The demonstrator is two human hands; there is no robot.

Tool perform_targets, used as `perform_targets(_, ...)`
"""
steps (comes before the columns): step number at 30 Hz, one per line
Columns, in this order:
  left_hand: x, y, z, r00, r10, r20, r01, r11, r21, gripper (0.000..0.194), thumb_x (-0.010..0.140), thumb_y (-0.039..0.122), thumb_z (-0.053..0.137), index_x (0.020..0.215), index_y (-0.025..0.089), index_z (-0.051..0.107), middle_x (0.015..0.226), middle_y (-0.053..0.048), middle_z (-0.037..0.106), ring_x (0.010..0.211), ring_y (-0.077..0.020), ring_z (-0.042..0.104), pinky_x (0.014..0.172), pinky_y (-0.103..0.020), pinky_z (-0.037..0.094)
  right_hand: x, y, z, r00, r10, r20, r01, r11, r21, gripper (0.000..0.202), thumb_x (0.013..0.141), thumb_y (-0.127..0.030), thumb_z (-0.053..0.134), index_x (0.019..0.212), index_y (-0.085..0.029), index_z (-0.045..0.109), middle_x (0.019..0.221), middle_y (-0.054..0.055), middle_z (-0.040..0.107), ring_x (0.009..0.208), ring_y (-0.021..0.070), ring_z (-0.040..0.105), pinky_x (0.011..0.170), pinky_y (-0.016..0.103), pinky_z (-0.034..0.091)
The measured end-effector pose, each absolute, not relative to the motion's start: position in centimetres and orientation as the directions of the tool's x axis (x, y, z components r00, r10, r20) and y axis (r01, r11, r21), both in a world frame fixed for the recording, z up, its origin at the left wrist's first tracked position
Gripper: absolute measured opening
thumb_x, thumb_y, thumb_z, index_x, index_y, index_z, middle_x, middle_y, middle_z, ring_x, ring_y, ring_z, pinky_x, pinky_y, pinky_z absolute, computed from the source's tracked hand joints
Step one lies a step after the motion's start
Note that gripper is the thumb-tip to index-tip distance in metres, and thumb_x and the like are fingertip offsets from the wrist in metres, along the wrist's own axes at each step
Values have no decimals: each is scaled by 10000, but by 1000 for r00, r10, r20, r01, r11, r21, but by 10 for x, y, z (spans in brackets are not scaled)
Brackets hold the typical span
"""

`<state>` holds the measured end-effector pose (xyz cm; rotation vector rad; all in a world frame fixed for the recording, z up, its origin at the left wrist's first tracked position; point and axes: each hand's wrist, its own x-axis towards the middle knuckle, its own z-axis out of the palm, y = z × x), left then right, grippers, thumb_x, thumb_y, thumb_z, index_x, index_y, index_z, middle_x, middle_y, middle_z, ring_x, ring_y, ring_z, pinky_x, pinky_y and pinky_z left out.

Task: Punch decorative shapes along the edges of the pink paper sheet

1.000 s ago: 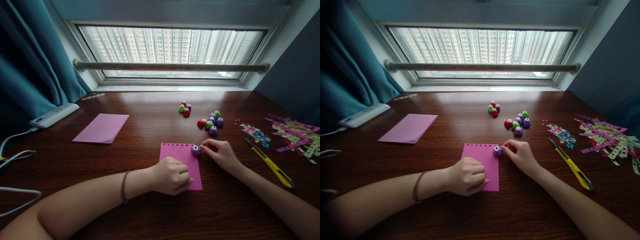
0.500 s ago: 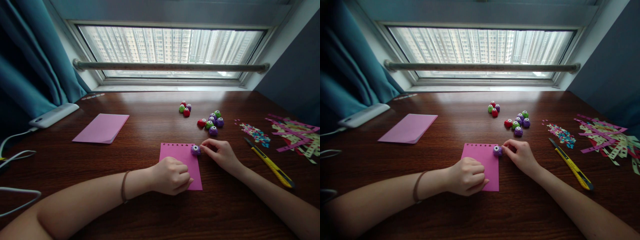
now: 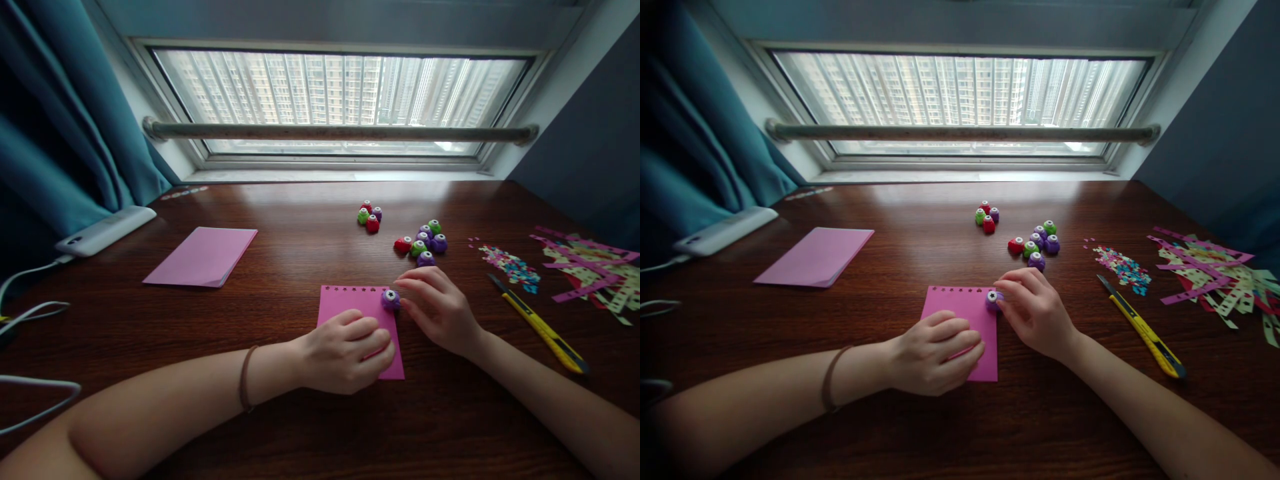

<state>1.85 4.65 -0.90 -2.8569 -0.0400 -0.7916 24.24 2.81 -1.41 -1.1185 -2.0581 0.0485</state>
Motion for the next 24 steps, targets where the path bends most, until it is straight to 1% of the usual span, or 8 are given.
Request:
perform_targets(2,18,45,-8,799,28,601,136,-981,-135,253,815,198,529,1055,126,570,1049,-54,630,964,-199,554,826,-335,446,243,27,-11,-391,683,617,724,642,-253,296,807,-189,565,1098,-136,573,1025,102,554,957,198,500,857,341,441)
perform_targets(5,17,44,-6,737,155,658,240,-970,-41,367,820,206,520,1163,77,511,1180,-106,575,1188,-257,438,979,-387,379,243,24,-9,-458,693,557,786,608,-109,376,825,-241,559,1171,-95,539,878,94,562,813,181,501,733,308,449)
perform_targets(7,18,45,-6,742,217,635,292,-956,-14,412,837,199,492,1219,47,462,1254,-133,519,1277,-279,335,1027,-406,334,242,21,-9,-497,716,490,809,587,-37,406,853,-274,523,1209,-81,507,790,69,561,718,163,495,653,286,424)
perform_targets(10,21,49,-6,777,285,561,355,-935,-15,450,873,202,444,1290,43,388,1351,-128,422,1332,-271,230,1077,-414,262,239,16,-10,-546,726,418,808,588,36,419,887,-295,469,1240,-70,464,785,48,593,689,151,524,629,280,386)
perform_targets(13,24,53,-7,831,337,444,374,-928,4,480,914,247,388,1350,67,306,1433,-100,295,1357,-256,149,1107,-422,189,237,13,-12,-561,723,403,806,588,66,368,902,-302,441,1182,-70,498,777,36,611,675,145,543,612,282,347)
perform_targets(16,26,54,-6,883,353,309,352,-934,59,514,935,281,341,1396,101,203,1474,-61,181,1370,-250,72,1116,-452,127,236,12,-12,-557,729,399,811,581,69,279,899,-313,438,1023,-103,575,699,18,593,618,144,528,577,289,303)
perform_targets(19,28,57,-5,915,344,208,321,-937,139,565,934,320,346,1413,112,130,1487,-53,113,1374,-234,40,1119,-445,115,236,12,-12,-549,743,383,817,573,60,230,890,-310,449,896,-130,592,642,5,572,575,142,514,555,297,274)
perform_targets(24,32,64,-8,921,360,149,320,-917,237,566,940,334,332,1415,123,110,1487,-77,106,1374,-190,67,1120,-393,149,236,11,-13,-550,769,326,824,563,63,212,875,-285,460,942,-123,580,675,10,599,609,143,549,563,306,277)
